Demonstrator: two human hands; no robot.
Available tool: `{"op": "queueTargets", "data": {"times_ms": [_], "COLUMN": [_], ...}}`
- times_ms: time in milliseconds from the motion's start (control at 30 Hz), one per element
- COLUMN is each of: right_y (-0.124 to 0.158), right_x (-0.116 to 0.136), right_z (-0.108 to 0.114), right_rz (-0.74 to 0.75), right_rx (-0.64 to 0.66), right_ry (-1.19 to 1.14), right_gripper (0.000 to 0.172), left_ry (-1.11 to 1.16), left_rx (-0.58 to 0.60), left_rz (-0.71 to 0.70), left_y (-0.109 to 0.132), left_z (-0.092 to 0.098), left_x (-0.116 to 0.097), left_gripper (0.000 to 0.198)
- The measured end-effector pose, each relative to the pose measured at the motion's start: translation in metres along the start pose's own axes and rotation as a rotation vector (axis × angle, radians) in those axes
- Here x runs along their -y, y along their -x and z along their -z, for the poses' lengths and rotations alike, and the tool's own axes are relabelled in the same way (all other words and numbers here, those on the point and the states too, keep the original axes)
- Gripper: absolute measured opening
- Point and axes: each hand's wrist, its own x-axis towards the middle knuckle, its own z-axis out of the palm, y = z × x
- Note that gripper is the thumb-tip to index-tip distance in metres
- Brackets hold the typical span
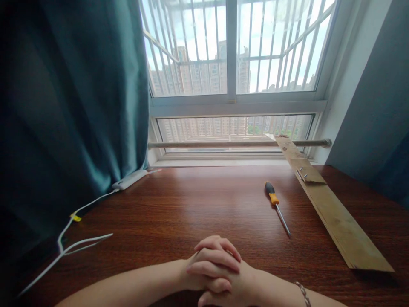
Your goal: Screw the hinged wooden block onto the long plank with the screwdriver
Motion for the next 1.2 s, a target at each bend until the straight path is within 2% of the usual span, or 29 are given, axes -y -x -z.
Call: {"op": "queueTargets", "data": {"times_ms": [67,200,367,433,500,567,700,767,833,900,967,1033,1067,1133,1200], "right_y": [0.000,-0.003,-0.005,-0.005,-0.005,-0.005,-0.006,-0.006,-0.006,-0.006,-0.006,-0.006,-0.006,-0.006,-0.006], "right_x": [0.002,0.005,0.008,0.008,0.008,0.008,0.009,0.009,0.009,0.009,0.009,0.008,0.008,0.009,0.009], "right_z": [0.000,0.004,0.006,0.006,0.007,0.007,0.007,0.007,0.007,0.007,0.007,0.007,0.008,0.009,0.009], "right_rz": [0.004,-0.024,-0.042,-0.053,-0.059,-0.060,-0.094,-0.110,-0.117,-0.118,-0.120,-0.117,-0.120,-0.128,-0.135], "right_rx": [-0.014,0.018,-0.027,-0.046,-0.038,-0.030,-0.044,-0.039,-0.024,-0.011,-0.001,0.014,0.025,0.044,0.043], "right_ry": [0.034,0.059,0.003,-0.040,-0.066,-0.079,-0.090,-0.091,-0.099,-0.104,-0.099,-0.080,-0.069,-0.046,-0.043], "right_gripper": [0.061,0.057,0.052,0.052,0.051,0.049,0.050,0.051,0.050,0.050,0.049,0.048,0.047,0.047,0.047], "left_ry": [-0.039,0.166,0.401,0.462,0.468,0.424,0.433,0.439,0.433,0.421,0.404,0.376,0.359,0.332,0.308], "left_rx": [-0.187,-0.437,-0.593,-0.588,-0.460,-0.241,0.120,0.210,0.434,0.602,0.667,0.625,0.559,0.332,0.038], "left_rz": [0.176,0.311,0.599,0.660,0.653,0.590,0.402,0.366,0.283,0.224,0.210,0.248,0.291,0.401,0.517], "left_y": [0.013,0.018,0.004,0.003,0.004,0.004,-0.010,-0.021,-0.031,-0.037,-0.037,-0.031,-0.026,-0.014,-0.003], "left_z": [-0.004,-0.004,0.001,0.004,0.009,0.016,0.035,0.046,0.055,0.061,0.062,0.056,0.051,0.038,0.024], "left_x": [-0.021,-0.057,-0.087,-0.090,-0.086,-0.074,-0.033,-0.013,0.003,0.010,0.008,-0.005,-0.015,-0.039,-0.064], "left_gripper": [0.032,0.036,0.032,0.029,0.028,0.027,0.020,0.019,0.022,0.022,0.023,0.024,0.025,0.026,0.027]}}
